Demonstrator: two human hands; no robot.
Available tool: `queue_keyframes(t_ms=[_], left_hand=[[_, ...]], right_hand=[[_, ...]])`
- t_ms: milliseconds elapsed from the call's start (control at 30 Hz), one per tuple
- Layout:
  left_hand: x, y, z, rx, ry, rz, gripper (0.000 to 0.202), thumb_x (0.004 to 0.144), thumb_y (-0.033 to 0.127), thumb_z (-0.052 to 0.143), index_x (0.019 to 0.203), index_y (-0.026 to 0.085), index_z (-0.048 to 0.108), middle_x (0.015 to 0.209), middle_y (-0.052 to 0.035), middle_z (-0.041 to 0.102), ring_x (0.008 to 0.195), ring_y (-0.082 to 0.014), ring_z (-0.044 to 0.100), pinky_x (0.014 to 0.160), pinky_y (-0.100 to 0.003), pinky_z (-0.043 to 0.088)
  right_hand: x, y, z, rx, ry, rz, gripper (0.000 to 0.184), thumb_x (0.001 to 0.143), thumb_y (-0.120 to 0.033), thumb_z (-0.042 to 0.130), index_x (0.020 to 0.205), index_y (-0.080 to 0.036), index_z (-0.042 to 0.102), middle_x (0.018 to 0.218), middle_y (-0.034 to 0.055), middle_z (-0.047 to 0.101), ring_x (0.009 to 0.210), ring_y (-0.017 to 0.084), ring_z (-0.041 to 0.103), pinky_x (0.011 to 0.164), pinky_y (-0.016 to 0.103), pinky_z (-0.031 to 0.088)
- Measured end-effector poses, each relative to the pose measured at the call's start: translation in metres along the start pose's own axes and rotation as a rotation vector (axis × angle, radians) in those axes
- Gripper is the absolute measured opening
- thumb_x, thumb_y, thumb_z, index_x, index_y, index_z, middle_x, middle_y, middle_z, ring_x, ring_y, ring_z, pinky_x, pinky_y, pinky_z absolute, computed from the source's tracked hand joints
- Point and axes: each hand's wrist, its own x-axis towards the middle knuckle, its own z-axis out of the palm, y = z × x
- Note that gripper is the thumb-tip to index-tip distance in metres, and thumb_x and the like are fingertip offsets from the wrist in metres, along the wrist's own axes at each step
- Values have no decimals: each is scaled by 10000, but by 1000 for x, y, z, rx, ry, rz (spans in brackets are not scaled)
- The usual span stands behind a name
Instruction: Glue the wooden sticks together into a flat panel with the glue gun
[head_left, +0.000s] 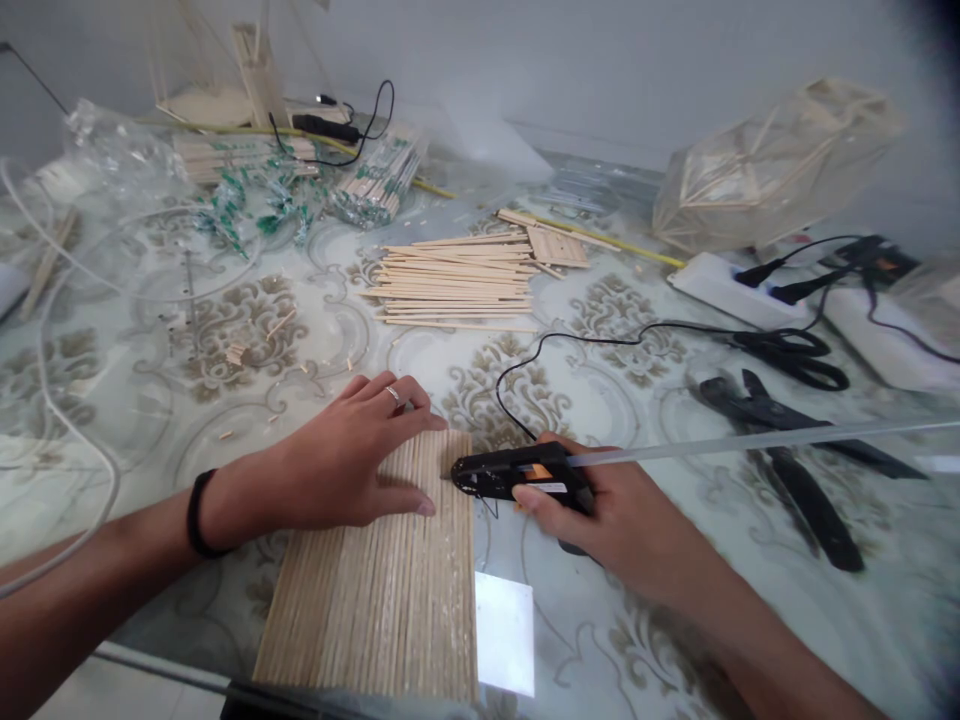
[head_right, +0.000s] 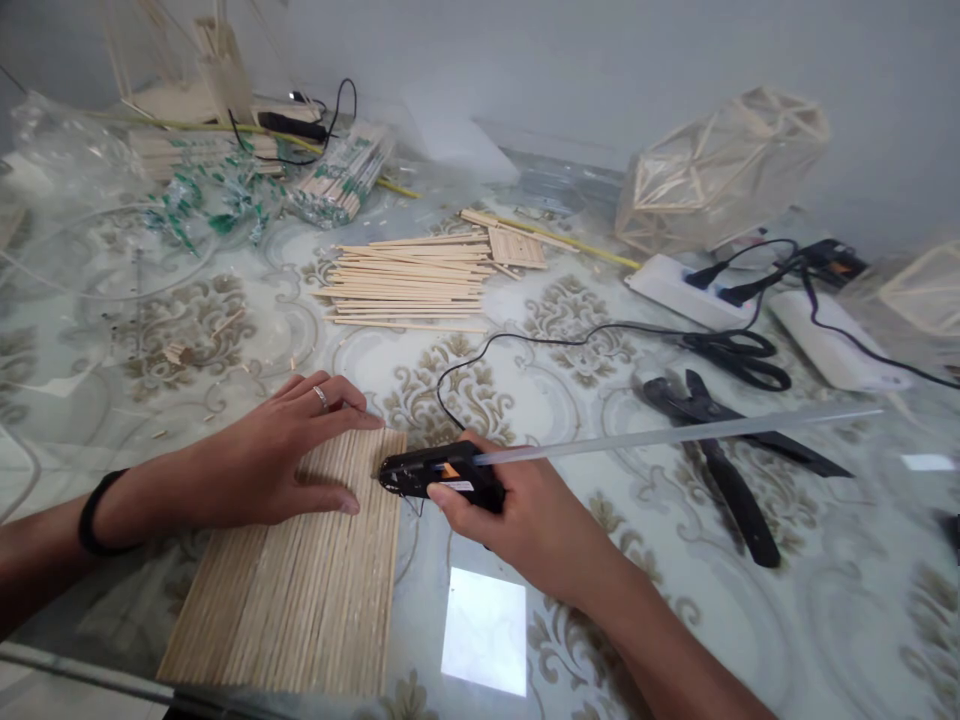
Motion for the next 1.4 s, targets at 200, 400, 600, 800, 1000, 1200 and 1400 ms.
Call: queue_keyframes(t_ms=[200, 400, 600, 800, 1000, 1200, 1400], left_hand=[[1, 0, -1, 0, -8, -3, 558, 840, 457, 813, 1303, 212, 620, 1274, -118, 611, 1187, -309, 573, 1019, -515, 448], [0, -1, 1, 0, 5, 0, 559, 843, 472, 809, 1300, 214, 618, 1270, -118, 610, 1173, -305, 580, 1014, -513, 452], [0, -1, 2, 4, 19, 16, 594, 821, 474, 832, 1308, 207, 624, 1260, -118, 605, 1170, -311, 580, 1006, -519, 456], [0, -1, 2, 9, 17, 12, 586, 823, 466, 829, 1306, 202, 628, 1267, -122, 602, 1182, -320, 577, 1010, -520, 451], [0, -1, 1, -4, 21, 14, 589, 819, 449, 835, 1309, 196, 630, 1255, -120, 608, 1181, -318, 579, 1003, -504, 451], [3, 3, -2, -16, 6, 7, 577, 812, 420, 843, 1297, 182, 641, 1242, -123, 611, 1165, -327, 581, 984, -512, 450], [1, 1, 0, 8, 11, 14, 582, 823, 448, 827, 1295, 177, 622, 1247, -122, 611, 1151, -323, 581, 988, -508, 448]], right_hand=[[-1, -2, 0, 9, -14, 11, 199, 858, -419, 614, 776, -237, 611, 652, -17, 657, 604, 186, 609, 569, 282, 478], [1, -6, 2, -10, 27, 42, 233, 844, -460, 586, 830, -235, 644, 697, 3, 703, 646, 215, 658, 618, 311, 522], [2, -6, 6, -16, 90, 97, 322, 823, -504, 576, 893, -207, 680, 792, 67, 771, 741, 271, 721, 718, 374, 569], [2, -6, 8, -79, 138, 135, 385, 806, -553, 579, 888, -189, 675, 818, 120, 780, 758, 312, 722, 783, 441, 579], [3, -3, 10, -76, 163, 113, 356, 816, -542, 588, 841, -196, 668, 844, 130, 778, 810, 325, 721, 830, 455, 570], [3, -3, 11, -41, 164, 26, 258, 870, -465, 596, 839, -217, 659, 792, 61, 765, 738, 264, 704, 749, 375, 555], [4, -5, 11, -21, 190, -6, 233, 919, -430, 595, 818, -228, 656, 748, 16, 747, 703, 219, 671, 689, 324, 503]])
